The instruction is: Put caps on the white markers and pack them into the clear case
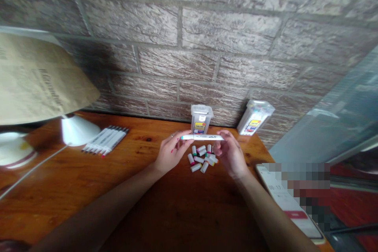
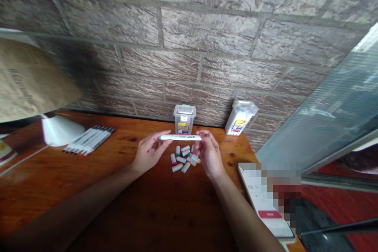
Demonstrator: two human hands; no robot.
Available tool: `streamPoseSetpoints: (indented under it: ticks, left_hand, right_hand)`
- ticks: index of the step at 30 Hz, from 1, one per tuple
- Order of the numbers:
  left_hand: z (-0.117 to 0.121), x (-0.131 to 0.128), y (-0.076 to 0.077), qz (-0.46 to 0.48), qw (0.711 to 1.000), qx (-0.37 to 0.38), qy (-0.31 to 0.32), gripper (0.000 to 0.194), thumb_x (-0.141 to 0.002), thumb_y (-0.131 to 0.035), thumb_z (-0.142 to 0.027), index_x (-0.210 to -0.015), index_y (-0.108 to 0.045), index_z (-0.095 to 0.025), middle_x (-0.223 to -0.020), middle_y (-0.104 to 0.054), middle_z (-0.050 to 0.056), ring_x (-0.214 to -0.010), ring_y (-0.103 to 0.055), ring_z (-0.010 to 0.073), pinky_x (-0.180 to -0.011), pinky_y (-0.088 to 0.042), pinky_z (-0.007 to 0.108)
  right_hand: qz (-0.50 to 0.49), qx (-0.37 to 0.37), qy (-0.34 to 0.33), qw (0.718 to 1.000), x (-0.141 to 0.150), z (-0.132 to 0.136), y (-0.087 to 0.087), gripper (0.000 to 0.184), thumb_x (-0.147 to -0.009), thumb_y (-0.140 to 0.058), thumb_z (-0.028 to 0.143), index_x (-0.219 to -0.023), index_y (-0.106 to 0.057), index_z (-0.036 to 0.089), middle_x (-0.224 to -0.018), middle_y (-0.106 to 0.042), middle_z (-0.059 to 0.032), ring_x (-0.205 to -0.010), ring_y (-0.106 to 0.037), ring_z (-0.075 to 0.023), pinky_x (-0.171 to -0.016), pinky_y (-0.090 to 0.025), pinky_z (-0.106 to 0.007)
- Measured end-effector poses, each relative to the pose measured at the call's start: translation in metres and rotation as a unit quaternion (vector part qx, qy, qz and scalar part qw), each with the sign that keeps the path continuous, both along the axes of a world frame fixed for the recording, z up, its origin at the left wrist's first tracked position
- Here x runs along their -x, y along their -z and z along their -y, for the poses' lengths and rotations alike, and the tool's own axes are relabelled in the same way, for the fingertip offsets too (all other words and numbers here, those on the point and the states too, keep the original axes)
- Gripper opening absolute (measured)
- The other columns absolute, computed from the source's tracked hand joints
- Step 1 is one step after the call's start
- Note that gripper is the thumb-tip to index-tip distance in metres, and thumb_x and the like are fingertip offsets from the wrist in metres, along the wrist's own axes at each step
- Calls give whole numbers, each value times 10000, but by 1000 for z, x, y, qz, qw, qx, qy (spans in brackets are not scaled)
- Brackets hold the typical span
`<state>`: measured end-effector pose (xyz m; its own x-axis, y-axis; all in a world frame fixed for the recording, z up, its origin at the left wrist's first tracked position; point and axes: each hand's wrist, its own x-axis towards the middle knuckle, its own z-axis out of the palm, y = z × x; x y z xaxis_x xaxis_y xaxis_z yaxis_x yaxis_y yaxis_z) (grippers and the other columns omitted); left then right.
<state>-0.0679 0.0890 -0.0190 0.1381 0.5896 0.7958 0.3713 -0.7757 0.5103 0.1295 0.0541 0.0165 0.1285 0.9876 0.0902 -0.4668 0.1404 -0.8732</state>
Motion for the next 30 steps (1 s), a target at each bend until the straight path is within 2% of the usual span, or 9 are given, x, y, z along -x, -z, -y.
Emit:
streamPoseSetpoints:
  ticks: [3,8,16,20,23,25,28,30]
  left_hand:
    - [1,0,0,1,1000,-10,4,224,-921,-648,-275,-1127,-675,-191,-942,-743,48,-654,-617,100,-614,-508,213]
    - [1,0,-1,12,999,-25,24,215,-918,-651,-244,-1126,-683,-199,-1025,-744,70,-807,-676,134,-681,-532,230]
    - [2,-2,-3,20,1000,-13,20,200,-924,-641,-249,-1109,-687,-189,-1008,-743,74,-786,-672,133,-656,-531,227]
    - [0,-4,-3,58,998,22,34,240,-902,-669,-261,-1129,-679,-183,-1033,-737,81,-725,-651,111,-625,-525,209]
    - [-3,-6,-4,125,985,98,72,392,-914,-649,-284,-1288,-589,-185,-1118,-724,108,-710,-651,103,-632,-543,210]
    - [-5,-8,-4,154,974,132,100,491,-929,-624,-296,-1390,-496,-187,-1187,-705,137,-687,-643,96,-625,-549,213]
    - [-3,-8,-4,148,972,138,118,566,-939,-606,-309,-1459,-410,-197,-1245,-683,158,-710,-646,103,-632,-549,217]
    - [0,-8,-4,116,977,130,121,603,-945,-597,-311,-1491,-360,-214,-1254,-679,150,-754,-656,113,-655,-547,221]
  right_hand:
    - [-5,-16,-13,1000,-1,1,-1,182,-760,-687,358,-867,-611,232,-517,-524,73,-416,-410,-76,-415,-311,-177]
    - [24,2,0,1000,-3,0,0,195,-762,-689,371,-878,-644,220,-534,-554,59,-418,-433,-80,-408,-310,-184]
    - [33,11,9,999,-3,-1,1,236,-743,-716,398,-863,-681,198,-536,-560,52,-426,-443,-82,-401,-311,-190]
    - [81,2,6,997,-5,0,4,224,-744,-751,374,-802,-706,162,-555,-584,32,-444,-441,-68,-417,-330,-182]
    - [121,-12,-26,992,-4,2,4,225,-761,-763,379,-746,-688,167,-586,-636,7,-464,-473,-74,-443,-372,-189]
    - [146,-14,-72,987,-2,4,3,226,-753,-783,379,-796,-705,171,-635,-682,-13,-501,-527,-90,-478,-415,-201]
    - [206,-19,-142,968,2,9,-1,266,-765,-785,388,-915,-739,173,-687,-714,-29,-550,-580,-108,-522,-452,-214]
    - [240,-29,-170,955,5,11,-2,259,-805,-752,404,-928,-749,176,-703,-717,-30,-568,-592,-112,-541,-466,-222]
